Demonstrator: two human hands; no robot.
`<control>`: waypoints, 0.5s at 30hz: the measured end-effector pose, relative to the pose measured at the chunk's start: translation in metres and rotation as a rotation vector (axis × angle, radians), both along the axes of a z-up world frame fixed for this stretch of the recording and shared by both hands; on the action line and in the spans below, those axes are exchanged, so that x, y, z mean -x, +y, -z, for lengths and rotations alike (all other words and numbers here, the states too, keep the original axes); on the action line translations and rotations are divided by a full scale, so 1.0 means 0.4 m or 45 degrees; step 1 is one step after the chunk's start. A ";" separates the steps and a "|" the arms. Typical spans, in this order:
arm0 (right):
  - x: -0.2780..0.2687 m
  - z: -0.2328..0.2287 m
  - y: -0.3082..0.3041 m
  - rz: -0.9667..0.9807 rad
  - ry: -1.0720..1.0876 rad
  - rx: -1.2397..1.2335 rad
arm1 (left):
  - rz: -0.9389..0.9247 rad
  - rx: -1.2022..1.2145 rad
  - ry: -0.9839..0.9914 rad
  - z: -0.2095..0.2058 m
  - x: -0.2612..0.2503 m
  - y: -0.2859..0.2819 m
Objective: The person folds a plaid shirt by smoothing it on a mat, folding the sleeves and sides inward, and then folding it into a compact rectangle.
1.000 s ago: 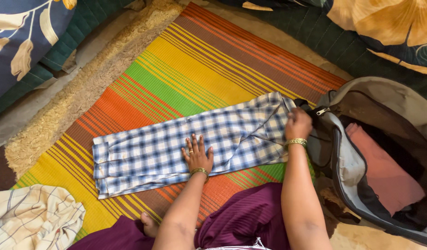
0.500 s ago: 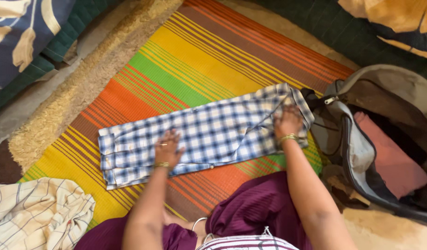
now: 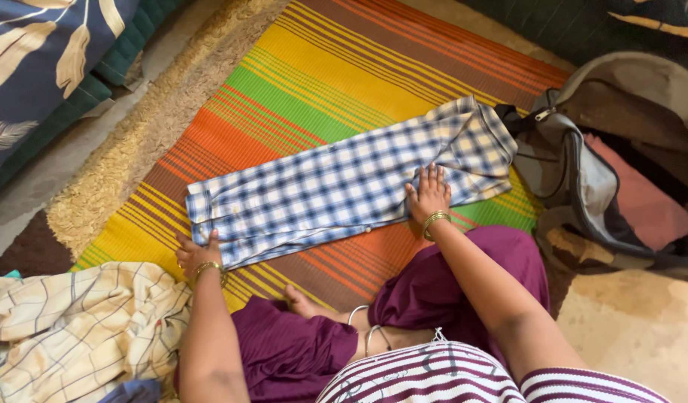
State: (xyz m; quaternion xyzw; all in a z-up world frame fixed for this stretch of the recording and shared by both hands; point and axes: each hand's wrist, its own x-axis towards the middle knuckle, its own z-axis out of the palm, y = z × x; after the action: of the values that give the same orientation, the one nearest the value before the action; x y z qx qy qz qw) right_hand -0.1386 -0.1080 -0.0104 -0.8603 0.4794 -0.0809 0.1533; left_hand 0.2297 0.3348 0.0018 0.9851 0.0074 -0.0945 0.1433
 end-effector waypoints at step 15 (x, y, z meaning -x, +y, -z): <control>0.007 -0.022 0.141 -0.284 0.066 0.013 | -0.412 0.190 -0.029 -0.008 -0.118 0.127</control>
State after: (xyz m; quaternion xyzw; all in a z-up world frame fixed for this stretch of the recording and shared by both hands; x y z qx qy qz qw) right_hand -0.1416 -0.0518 -0.0015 -0.9109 0.3839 -0.0437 0.1446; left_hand 0.2771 0.3857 0.0052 0.9588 0.1572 -0.0594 0.2293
